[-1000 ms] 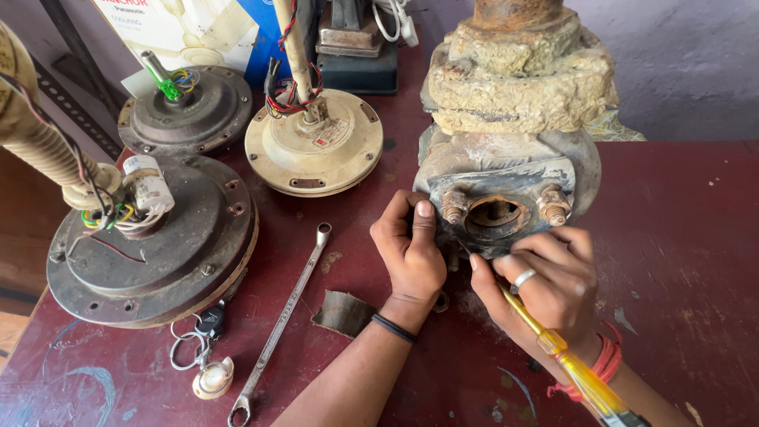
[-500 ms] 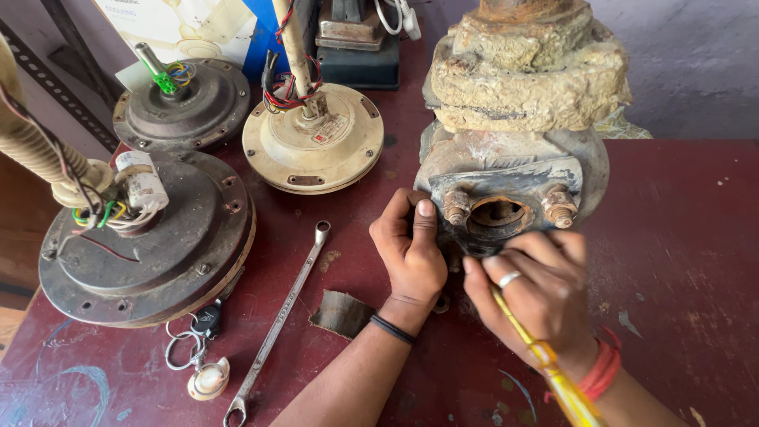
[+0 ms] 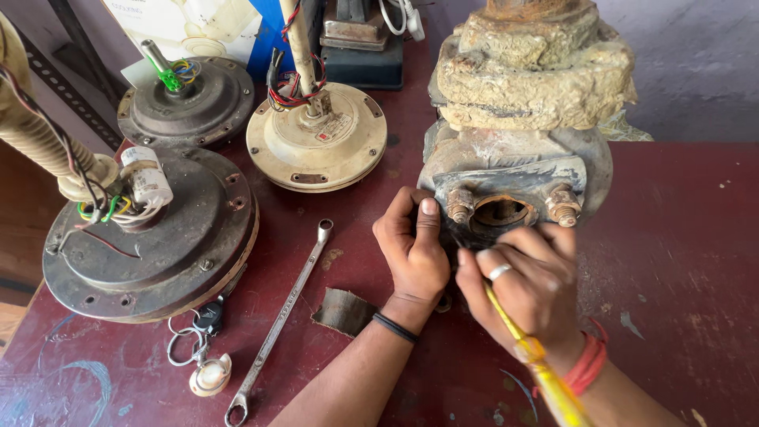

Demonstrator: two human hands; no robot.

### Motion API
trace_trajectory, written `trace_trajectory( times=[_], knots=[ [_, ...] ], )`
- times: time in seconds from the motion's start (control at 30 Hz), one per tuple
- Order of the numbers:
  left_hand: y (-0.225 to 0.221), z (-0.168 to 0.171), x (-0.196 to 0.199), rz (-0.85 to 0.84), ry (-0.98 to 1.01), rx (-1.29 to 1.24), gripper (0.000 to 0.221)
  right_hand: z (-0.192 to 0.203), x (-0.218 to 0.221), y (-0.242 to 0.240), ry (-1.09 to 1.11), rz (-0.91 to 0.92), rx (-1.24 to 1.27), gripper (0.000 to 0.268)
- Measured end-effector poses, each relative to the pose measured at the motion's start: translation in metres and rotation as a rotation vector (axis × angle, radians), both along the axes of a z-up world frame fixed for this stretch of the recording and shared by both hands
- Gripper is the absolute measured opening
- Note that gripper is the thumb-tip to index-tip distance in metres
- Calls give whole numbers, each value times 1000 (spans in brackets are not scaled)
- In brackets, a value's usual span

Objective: The person uses a screwdriver to scrape and clean the interior of a cylindrical metal component on a workbench. They repeatedly insert the tool into the opening, rotate it, and remove debris. Other electrical components and tools are visible nearby.

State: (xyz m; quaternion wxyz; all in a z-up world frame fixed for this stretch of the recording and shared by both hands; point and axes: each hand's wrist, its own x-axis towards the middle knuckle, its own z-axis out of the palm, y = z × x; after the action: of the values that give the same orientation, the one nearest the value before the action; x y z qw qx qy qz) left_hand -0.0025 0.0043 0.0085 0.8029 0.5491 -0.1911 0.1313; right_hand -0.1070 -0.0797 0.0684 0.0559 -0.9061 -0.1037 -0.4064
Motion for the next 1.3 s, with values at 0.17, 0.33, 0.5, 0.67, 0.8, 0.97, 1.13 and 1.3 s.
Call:
trace_trajectory(
  times=[0.17,0.33,0.5,0.67,0.8,0.97,1.13,1.3],
  knots=[
    [-3,-2,0,-56,24,-59,22,0,-1,0,12,-30,-17,22],
    [0,-1,1,-17,14,-8,22,2,2,3,12,21,5,25],
    [-2,-4,0,-7,-10,-9,23,1,1,2,-15,19,-3,29],
    [-3,-3,2,15,-3,18,23,2,4,1,-31,60,-24,27],
    [-3,-5,0,-5,-14,-10,22,3,2,1,-8,14,27,29],
    [-3,-4,1,-15,-1,0,22,2,3,3,-59,6,29,29],
    [-3,-5,0,-29,9,-25,22,2,2,4,-32,32,28,28],
    [-2,-8,0,-16,-10,-13,22,1,2,4,-87,24,29,31]
  ],
)
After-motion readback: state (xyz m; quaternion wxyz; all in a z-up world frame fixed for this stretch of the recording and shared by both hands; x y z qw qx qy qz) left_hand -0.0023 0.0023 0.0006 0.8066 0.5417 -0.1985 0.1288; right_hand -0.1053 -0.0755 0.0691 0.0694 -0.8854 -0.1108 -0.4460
